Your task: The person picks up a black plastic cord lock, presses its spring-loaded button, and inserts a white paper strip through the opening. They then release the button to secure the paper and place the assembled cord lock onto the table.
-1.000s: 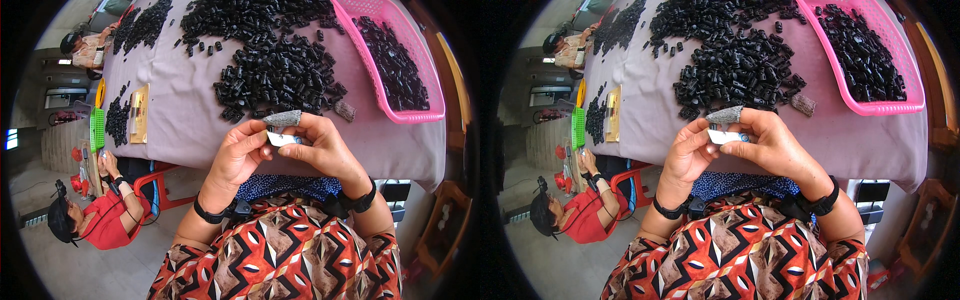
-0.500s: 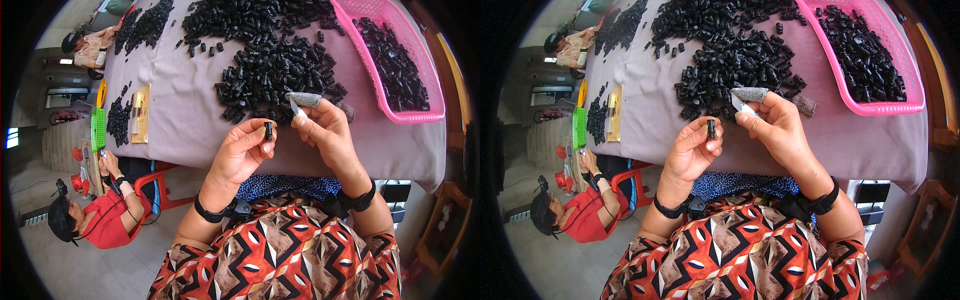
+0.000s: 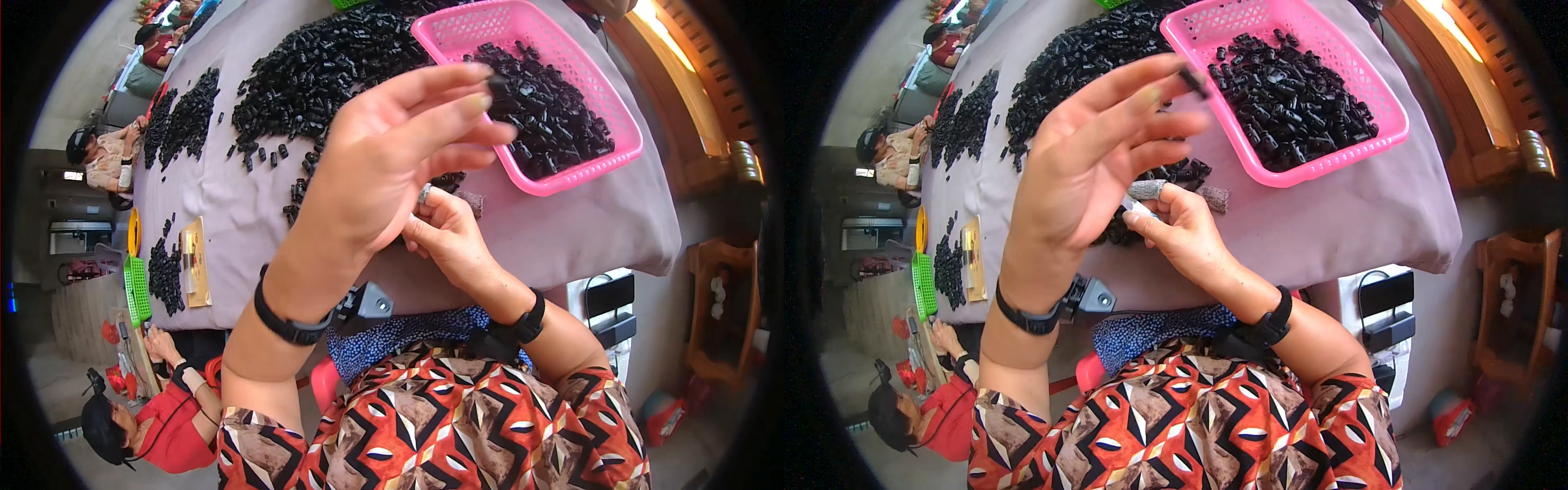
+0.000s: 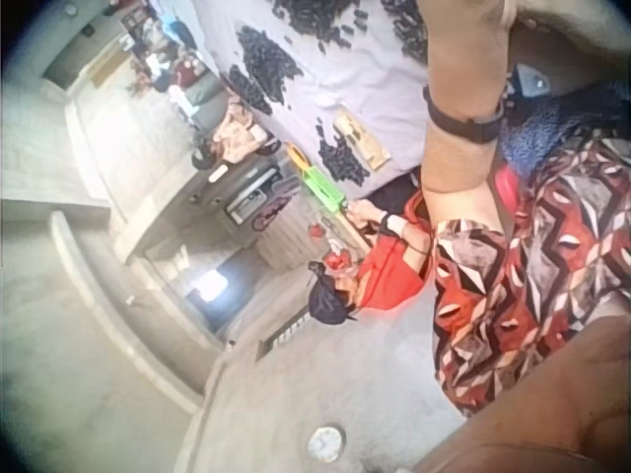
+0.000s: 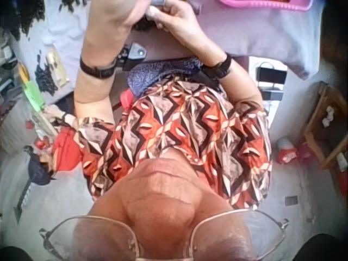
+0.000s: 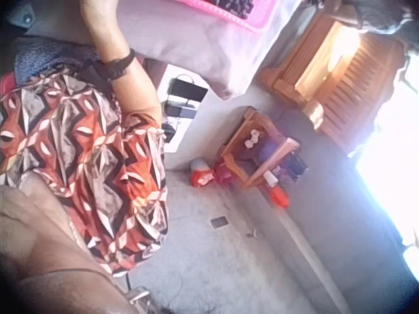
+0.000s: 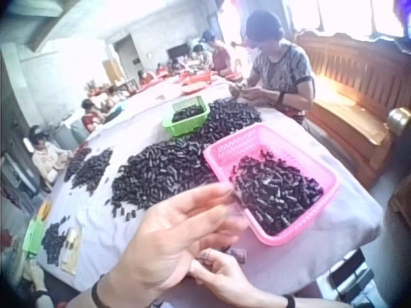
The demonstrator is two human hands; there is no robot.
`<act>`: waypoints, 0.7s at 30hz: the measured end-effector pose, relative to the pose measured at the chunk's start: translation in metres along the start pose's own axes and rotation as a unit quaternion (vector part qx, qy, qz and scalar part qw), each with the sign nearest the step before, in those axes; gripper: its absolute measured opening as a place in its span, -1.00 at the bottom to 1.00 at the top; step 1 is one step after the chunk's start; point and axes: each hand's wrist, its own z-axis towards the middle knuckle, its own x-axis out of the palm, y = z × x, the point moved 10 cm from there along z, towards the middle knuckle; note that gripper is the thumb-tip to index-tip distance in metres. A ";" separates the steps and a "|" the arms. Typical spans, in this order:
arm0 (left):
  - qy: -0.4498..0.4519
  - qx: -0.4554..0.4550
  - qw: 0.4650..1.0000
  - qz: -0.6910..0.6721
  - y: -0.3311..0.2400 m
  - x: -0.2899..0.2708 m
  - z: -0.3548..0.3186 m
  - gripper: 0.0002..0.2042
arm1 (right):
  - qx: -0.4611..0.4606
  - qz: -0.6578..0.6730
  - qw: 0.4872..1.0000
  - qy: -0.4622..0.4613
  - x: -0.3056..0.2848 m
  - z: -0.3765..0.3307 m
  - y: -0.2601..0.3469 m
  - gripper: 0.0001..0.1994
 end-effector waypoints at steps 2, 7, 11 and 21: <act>-0.005 -0.001 1.000 -0.006 0.000 0.001 0.013 -0.70 | 0.006 -0.002 1.000 -0.005 -0.003 0.000 0.000 -0.73; -0.045 0.031 0.996 0.078 0.000 -0.054 -0.014 -0.64 | -0.004 0.002 0.999 -0.048 -0.009 0.000 0.002 -0.74; -0.184 0.035 0.964 0.188 0.010 -0.127 -0.076 -0.71 | -0.003 -0.004 0.998 -0.057 -0.011 0.001 0.005 -0.73; -0.210 0.037 0.827 0.520 0.042 -0.152 -0.135 -0.89 | -0.036 -0.066 0.996 -0.054 -0.002 -0.002 0.004 -0.68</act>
